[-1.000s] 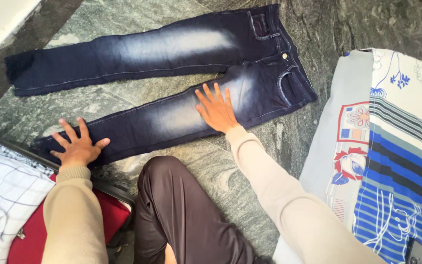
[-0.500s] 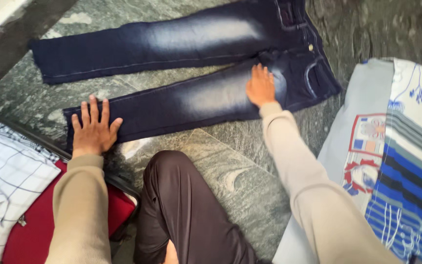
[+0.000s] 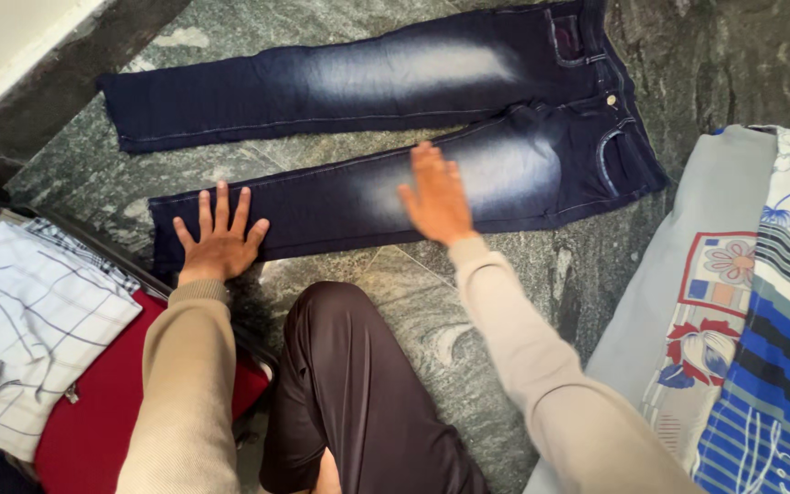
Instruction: The person folds a pair of jeans and a dark green shirt by hand while sitting on the floor and then places them into a suitcase.
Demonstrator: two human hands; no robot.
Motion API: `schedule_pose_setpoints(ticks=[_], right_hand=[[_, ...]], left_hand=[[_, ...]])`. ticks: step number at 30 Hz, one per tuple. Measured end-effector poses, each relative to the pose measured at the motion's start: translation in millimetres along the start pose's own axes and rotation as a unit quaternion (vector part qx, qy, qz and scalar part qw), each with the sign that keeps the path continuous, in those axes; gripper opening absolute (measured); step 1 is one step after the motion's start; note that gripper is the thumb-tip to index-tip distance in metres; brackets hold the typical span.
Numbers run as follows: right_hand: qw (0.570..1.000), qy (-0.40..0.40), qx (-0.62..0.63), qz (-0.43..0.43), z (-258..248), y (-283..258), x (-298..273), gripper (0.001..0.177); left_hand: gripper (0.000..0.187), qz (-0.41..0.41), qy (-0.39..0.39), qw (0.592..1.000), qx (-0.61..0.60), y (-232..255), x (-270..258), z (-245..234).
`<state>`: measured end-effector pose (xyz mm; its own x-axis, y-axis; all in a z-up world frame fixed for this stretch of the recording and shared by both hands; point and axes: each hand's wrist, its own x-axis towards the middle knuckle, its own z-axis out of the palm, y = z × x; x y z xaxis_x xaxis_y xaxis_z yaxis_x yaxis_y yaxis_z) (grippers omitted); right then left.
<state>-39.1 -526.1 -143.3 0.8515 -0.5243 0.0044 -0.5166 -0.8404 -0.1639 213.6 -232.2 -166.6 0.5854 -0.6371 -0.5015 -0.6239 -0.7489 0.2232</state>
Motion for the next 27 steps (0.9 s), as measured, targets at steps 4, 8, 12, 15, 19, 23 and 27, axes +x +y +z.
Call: schedule_pose_setpoints(ticks=[4, 8, 12, 15, 19, 23, 27], right_hand=[[0.996, 0.024, -0.015, 0.090, -11.2, 97.8, -11.5, 0.072], [0.987, 0.092, -0.050, 0.121, -7.7, 75.9, -6.1, 0.075], [0.997, 0.050, -0.017, -0.062, 13.1, -78.2, 10.7, 0.073], [0.989, -0.014, 0.065, -0.130, 23.8, -156.2, 6.7, 0.064], [0.991, 0.057, 0.053, -0.107, 33.7, -159.8, 0.7, 0.062], [0.990, 0.069, -0.033, -0.119, 49.2, -155.4, 6.0, 0.063], [0.994, 0.057, 0.028, -0.086, 43.3, -141.8, 9.5, 0.065]], left_hand=[[0.081, -0.022, 0.033, 0.999, 0.006, 2.2, 4.1, 6.0], [0.080, -0.016, 0.077, 0.997, 0.009, 3.7, -7.8, 19.9], [0.078, -0.034, 0.064, 0.997, 0.025, 14.3, -15.3, -1.5], [0.077, 0.030, 0.266, 0.896, 0.355, 34.8, -21.3, 3.3], [0.062, 0.196, 0.318, 0.928, -0.005, 92.7, -6.9, 27.9], [0.057, 0.149, 0.356, 0.923, -0.008, 87.4, 6.5, 36.8], [0.056, 0.074, 0.357, 0.928, -0.073, 83.5, 0.7, 30.7]])
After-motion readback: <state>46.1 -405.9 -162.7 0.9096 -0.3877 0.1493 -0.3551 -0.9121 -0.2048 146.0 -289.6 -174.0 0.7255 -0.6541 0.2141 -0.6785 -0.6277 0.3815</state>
